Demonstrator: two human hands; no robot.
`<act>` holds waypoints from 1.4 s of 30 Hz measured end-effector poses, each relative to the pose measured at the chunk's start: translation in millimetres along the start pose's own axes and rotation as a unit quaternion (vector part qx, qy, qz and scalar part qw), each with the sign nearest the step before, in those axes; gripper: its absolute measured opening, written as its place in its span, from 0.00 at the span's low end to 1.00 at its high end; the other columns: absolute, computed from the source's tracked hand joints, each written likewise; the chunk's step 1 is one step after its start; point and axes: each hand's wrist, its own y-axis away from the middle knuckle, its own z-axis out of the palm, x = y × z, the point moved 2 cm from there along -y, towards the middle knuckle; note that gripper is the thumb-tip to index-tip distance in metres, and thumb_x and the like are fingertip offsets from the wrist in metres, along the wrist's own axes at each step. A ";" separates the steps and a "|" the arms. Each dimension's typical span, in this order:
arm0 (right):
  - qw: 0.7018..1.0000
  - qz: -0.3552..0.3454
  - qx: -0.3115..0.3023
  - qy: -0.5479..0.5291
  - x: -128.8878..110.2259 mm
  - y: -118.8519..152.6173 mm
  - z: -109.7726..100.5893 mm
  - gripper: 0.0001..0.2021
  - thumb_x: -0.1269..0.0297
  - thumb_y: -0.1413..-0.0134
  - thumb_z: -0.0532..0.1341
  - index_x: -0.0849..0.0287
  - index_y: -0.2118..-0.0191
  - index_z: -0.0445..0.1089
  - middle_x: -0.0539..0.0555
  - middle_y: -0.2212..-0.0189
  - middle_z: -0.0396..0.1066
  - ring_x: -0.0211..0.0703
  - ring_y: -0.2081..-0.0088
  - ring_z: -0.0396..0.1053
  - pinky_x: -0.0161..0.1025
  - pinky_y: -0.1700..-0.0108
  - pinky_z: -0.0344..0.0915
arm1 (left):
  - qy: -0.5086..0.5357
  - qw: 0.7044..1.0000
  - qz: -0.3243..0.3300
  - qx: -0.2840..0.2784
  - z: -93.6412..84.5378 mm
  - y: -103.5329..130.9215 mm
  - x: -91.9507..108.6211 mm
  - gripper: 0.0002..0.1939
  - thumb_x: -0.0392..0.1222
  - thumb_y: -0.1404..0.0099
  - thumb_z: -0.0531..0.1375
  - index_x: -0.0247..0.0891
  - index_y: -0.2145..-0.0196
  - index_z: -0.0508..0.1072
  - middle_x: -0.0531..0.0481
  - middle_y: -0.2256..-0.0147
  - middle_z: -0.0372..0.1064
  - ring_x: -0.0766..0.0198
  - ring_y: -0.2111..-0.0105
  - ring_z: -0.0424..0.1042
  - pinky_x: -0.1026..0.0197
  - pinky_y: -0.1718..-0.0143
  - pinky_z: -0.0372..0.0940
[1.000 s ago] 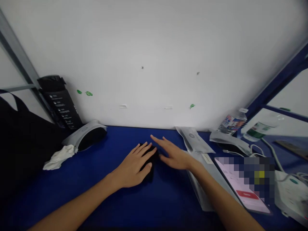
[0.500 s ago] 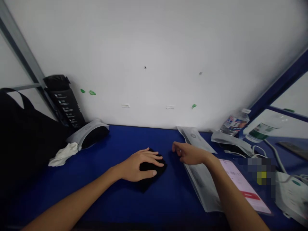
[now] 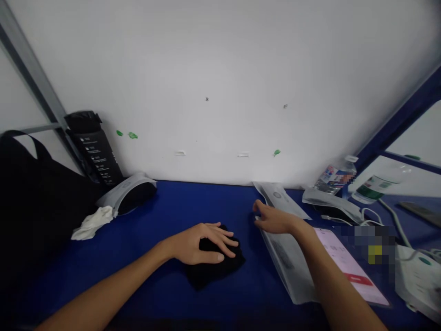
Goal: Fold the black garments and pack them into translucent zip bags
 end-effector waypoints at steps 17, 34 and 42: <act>0.967 -0.189 0.140 -0.094 -38.5 1.7 -1.4 0.17 0.75 0.47 0.56 0.55 0.51 0.63 0.49 0.69 0.68 0.43 0.69 0.67 0.39 0.65 0.64 | 0.073 0.997 0.004 -0.034 12.0 -0.7 16.0 0.15 0.46 0.29 0.64 0.54 0.45 0.80 0.51 0.40 0.73 0.51 0.34 0.65 0.40 0.26 0.44; 0.877 -0.343 0.262 -0.212 -99.5 7.3 34.7 0.12 0.71 0.31 0.56 0.53 0.48 0.71 0.55 0.55 0.78 0.47 0.55 0.77 0.43 0.51 0.75 | -0.155 0.914 -0.121 0.354 4.8 3.0 -27.6 0.06 0.45 0.29 0.63 0.44 0.57 0.78 0.53 0.62 0.65 0.66 0.68 0.65 0.61 0.64 0.63; 0.833 -0.397 0.315 -0.221 -110.5 14.8 31.0 0.08 0.70 0.29 0.58 0.53 0.50 0.72 0.53 0.59 0.79 0.44 0.58 0.78 0.40 0.54 0.76 | -0.215 0.866 -0.093 0.441 -5.0 9.1 -27.3 0.15 0.35 0.34 0.62 0.43 0.50 0.68 0.49 0.55 0.64 0.60 0.57 0.68 0.58 0.58 0.65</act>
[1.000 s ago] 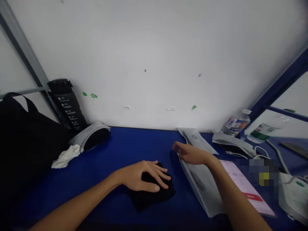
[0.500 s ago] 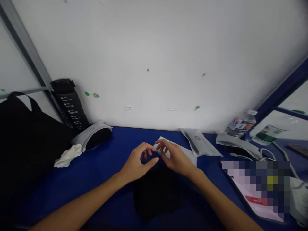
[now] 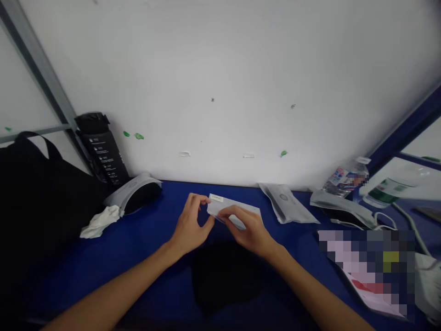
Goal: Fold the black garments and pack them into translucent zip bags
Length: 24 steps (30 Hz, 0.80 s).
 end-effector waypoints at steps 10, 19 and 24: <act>1.000 -0.024 0.000 0.000 -2.2 1.8 2.0 0.14 0.75 0.33 0.57 0.52 0.48 0.71 0.53 0.56 0.78 0.43 0.56 0.78 0.38 0.52 0.75 | 0.069 0.997 -0.015 -0.040 9.5 2.4 -2.4 0.20 0.35 0.32 0.61 0.44 0.44 0.66 0.49 0.53 0.74 0.59 0.52 0.74 0.58 0.55 0.68; 0.992 0.081 -0.030 0.087 11.0 2.4 0.3 0.25 0.78 0.44 0.57 0.52 0.41 0.67 0.55 0.51 0.75 0.47 0.52 0.76 0.45 0.49 0.74 | 0.070 0.993 -0.052 0.083 0.7 -6.9 -13.0 0.07 0.34 0.32 0.58 0.41 0.56 0.68 0.50 0.58 0.72 0.61 0.57 0.74 0.61 0.59 0.67; 0.981 0.142 0.021 0.129 25.8 5.2 -8.1 0.18 0.73 0.44 0.60 0.53 0.49 0.71 0.52 0.60 0.78 0.46 0.60 0.77 0.44 0.55 0.75 | -0.010 0.995 -0.002 0.100 -5.6 -7.7 -13.8 0.17 0.23 0.40 0.56 0.41 0.57 0.67 0.50 0.59 0.68 0.59 0.56 0.70 0.57 0.52 0.65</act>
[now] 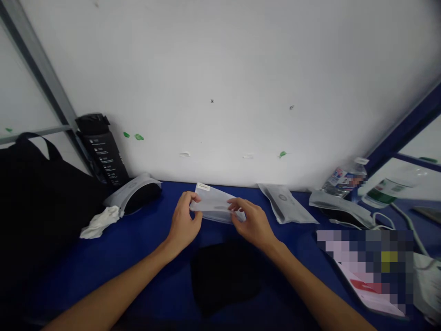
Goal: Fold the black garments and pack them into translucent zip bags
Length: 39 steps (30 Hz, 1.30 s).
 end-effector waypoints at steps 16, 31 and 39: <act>0.995 -0.017 0.059 -0.074 -6.7 3.6 1.9 0.09 0.66 0.35 0.61 0.54 0.52 0.74 0.54 0.57 0.79 0.44 0.61 0.79 0.41 0.59 0.80 | -0.134 0.983 0.082 -0.089 -6.2 -1.5 -0.7 0.22 0.23 0.34 0.54 0.46 0.60 0.83 0.51 0.47 0.77 0.54 0.45 0.71 0.47 0.45 0.69; 0.994 -0.101 0.044 -0.005 -30.0 -0.8 -16.2 0.20 0.74 0.39 0.58 0.52 0.43 0.71 0.56 0.46 0.76 0.51 0.45 0.74 0.51 0.42 0.71 | -0.151 0.970 0.077 -0.172 -1.9 2.1 0.5 0.31 0.23 0.34 0.52 0.46 0.40 0.75 0.49 0.37 0.68 0.54 0.45 0.71 0.49 0.43 0.71; 0.915 -0.194 -0.341 -0.090 -91.2 22.1 -10.0 0.53 0.52 0.56 0.77 0.44 0.26 0.54 0.59 0.28 0.56 0.63 0.32 0.62 0.61 0.30 0.54 | -0.204 0.971 0.034 -0.116 -6.6 -5.6 -14.5 0.26 0.26 0.31 0.54 0.48 0.44 0.77 0.51 0.39 0.71 0.52 0.43 0.71 0.47 0.38 0.68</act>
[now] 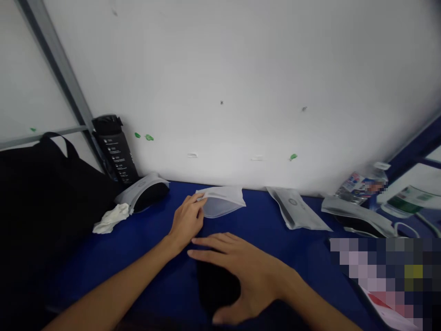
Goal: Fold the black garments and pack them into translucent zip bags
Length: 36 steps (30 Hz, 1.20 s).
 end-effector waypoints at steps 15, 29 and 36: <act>0.986 0.107 0.055 0.115 44.0 8.1 -15.7 0.37 0.55 0.54 0.77 0.53 0.38 0.67 0.61 0.40 0.68 0.61 0.40 0.66 0.61 0.36 0.62 | -0.025 0.999 -0.032 0.036 -4.3 -6.1 -17.2 0.24 0.28 0.32 0.54 0.44 0.43 0.76 0.48 0.40 0.71 0.49 0.40 0.71 0.46 0.39 0.69; 0.966 0.181 0.035 0.181 65.9 22.2 -20.2 0.46 0.78 0.63 0.62 0.56 0.31 0.62 0.62 0.36 0.66 0.60 0.42 0.68 0.56 0.40 0.68 | -0.025 0.998 -0.033 0.048 1.1 -1.2 -12.9 0.25 0.28 0.32 0.55 0.43 0.42 0.75 0.46 0.40 0.71 0.48 0.41 0.71 0.47 0.43 0.72; 0.956 0.211 0.018 0.201 64.8 18.3 -18.8 0.51 0.84 0.64 0.55 0.56 0.28 0.52 0.62 0.36 0.66 0.57 0.42 0.71 0.50 0.45 0.70 | -0.027 0.998 -0.040 0.033 2.6 -1.3 -12.6 0.25 0.27 0.33 0.55 0.43 0.42 0.75 0.46 0.39 0.70 0.47 0.41 0.70 0.45 0.41 0.72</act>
